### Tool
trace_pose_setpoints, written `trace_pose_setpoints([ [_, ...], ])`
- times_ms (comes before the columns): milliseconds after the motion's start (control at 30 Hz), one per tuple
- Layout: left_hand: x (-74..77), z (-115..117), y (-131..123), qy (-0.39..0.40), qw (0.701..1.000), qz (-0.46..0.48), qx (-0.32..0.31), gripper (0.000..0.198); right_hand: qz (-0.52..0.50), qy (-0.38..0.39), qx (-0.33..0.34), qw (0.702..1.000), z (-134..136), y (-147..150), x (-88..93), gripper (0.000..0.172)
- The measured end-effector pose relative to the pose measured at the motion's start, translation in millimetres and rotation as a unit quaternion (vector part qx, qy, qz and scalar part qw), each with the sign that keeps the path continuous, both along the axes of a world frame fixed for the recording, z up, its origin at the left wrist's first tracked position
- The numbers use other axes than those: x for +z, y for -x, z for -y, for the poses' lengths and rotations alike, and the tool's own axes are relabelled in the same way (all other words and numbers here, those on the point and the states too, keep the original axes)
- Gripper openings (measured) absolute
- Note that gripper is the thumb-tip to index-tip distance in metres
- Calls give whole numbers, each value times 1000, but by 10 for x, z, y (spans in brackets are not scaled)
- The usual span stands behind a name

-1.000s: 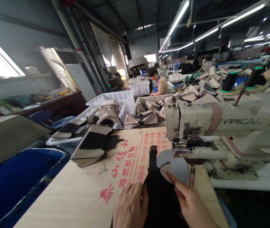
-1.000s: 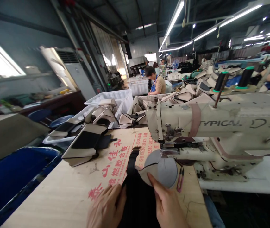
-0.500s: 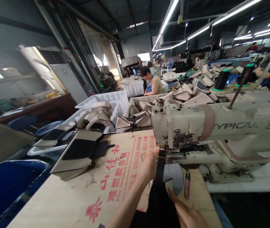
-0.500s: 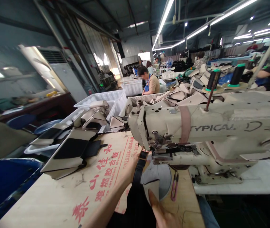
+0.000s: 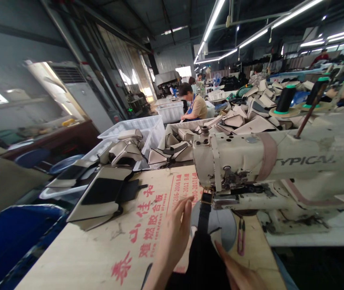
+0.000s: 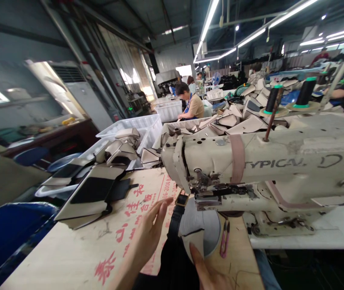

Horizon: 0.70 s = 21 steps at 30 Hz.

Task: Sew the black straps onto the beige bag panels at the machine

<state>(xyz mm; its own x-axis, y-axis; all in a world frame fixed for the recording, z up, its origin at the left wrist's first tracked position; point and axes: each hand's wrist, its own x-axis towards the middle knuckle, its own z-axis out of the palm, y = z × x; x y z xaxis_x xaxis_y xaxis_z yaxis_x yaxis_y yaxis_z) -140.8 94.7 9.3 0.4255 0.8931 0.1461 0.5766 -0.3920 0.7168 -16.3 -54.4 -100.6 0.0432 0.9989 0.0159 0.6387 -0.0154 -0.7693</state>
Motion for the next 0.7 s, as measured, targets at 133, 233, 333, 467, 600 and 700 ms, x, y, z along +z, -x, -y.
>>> trace_pose_setpoints([
  [133,196,348,59,122,983,62,-120,37,21,-56,16,998,-108,-38,203,60],
  [233,258,508,123,79,979,55,-179,21,-2,-86,-8,996,-276,-35,373,48],
  [333,222,681,277,34,971,-16,-236,37,-57,-87,5,995,-400,-63,409,40],
  [467,6,882,399,-13,997,0,-74,36,-98,-105,-26,989,-419,-123,284,38],
  [600,-192,852,287,-45,992,-117,32,37,-117,-99,-52,987,-385,-144,234,38],
  [700,-170,659,225,-34,977,-202,-56,39,-108,-108,-66,986,-388,-183,296,38],
])
